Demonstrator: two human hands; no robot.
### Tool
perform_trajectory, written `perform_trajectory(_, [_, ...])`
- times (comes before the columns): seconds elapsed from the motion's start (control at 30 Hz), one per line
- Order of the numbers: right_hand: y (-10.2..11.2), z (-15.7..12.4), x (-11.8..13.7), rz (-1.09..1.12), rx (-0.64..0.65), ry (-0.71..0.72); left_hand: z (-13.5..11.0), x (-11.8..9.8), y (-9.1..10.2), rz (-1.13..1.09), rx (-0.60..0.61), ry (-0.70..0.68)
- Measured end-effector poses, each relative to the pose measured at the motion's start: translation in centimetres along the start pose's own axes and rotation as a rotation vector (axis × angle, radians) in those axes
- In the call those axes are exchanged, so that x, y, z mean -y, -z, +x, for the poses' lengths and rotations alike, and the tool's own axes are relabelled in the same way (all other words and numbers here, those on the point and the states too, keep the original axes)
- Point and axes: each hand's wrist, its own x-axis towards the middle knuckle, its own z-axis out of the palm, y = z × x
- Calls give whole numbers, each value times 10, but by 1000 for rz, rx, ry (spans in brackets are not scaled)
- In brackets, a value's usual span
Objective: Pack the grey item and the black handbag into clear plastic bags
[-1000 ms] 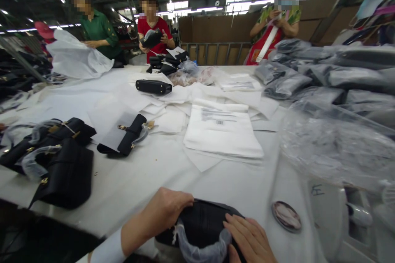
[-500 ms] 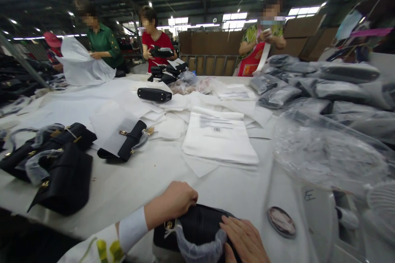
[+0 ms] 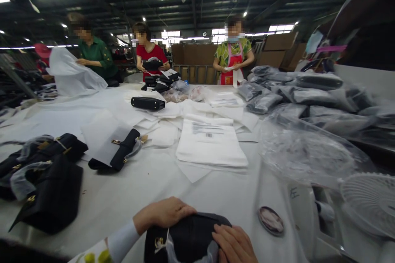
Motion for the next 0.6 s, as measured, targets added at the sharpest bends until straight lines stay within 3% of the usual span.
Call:
perform_trajectory(0.13, [-2,-6,0,-11,-6,-11,6,4,-2,-88,117,-36])
perform_trajectory(0.23, [-3,-6,-3,-22,-2,-8,11,7,-1,-131,130,-46])
perform_trajectory(0.43, [-5,-5,-7,-66,-35,20,10,6,4,-195,33,-43])
perform_trajectory(0.6, [-19,-14,-24,-61,-43,25,-27,32,7,-341,-145,-14])
